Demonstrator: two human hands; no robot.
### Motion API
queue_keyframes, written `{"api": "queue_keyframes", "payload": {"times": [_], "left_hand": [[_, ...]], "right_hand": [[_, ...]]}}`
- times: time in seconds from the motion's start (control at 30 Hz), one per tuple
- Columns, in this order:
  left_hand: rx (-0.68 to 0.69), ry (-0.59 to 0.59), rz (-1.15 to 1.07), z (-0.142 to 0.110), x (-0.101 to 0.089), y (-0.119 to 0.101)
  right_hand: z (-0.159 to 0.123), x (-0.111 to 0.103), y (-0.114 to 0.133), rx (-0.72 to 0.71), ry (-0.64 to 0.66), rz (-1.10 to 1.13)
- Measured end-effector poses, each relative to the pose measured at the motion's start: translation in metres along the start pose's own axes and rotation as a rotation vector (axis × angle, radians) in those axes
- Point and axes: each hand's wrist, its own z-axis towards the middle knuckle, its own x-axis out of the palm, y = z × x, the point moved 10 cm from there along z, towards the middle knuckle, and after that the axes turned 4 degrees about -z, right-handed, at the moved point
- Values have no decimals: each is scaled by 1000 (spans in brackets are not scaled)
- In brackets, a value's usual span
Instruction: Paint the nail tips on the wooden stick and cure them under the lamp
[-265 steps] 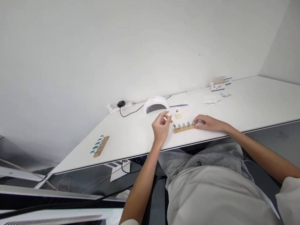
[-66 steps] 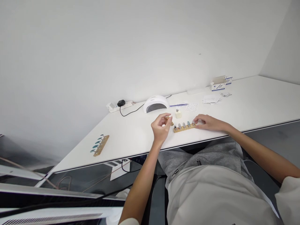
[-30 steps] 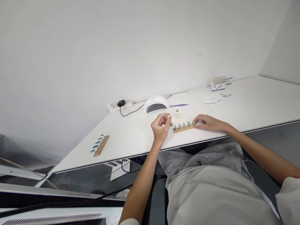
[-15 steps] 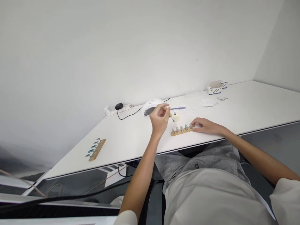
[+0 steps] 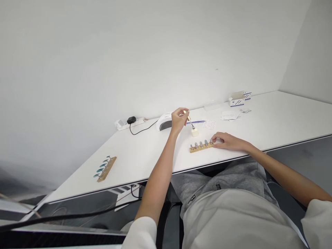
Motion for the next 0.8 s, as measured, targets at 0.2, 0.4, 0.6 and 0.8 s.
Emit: {"api": "queue_keyframes", "payload": {"times": [0.2,0.4,0.6,0.8], "left_hand": [[25,-14,-27,-2,1,-9],[39,25,34,-5,6,-11],[48,37,65,-6,9,-14],[34,50,87,-7,10,-12]], "right_hand": [[-1,-2,2,19,7,1],[-2,-2,2,18,16,-5],[-2,-3,1,18,7,-2],[-2,-3,1,20,8,3]]}}
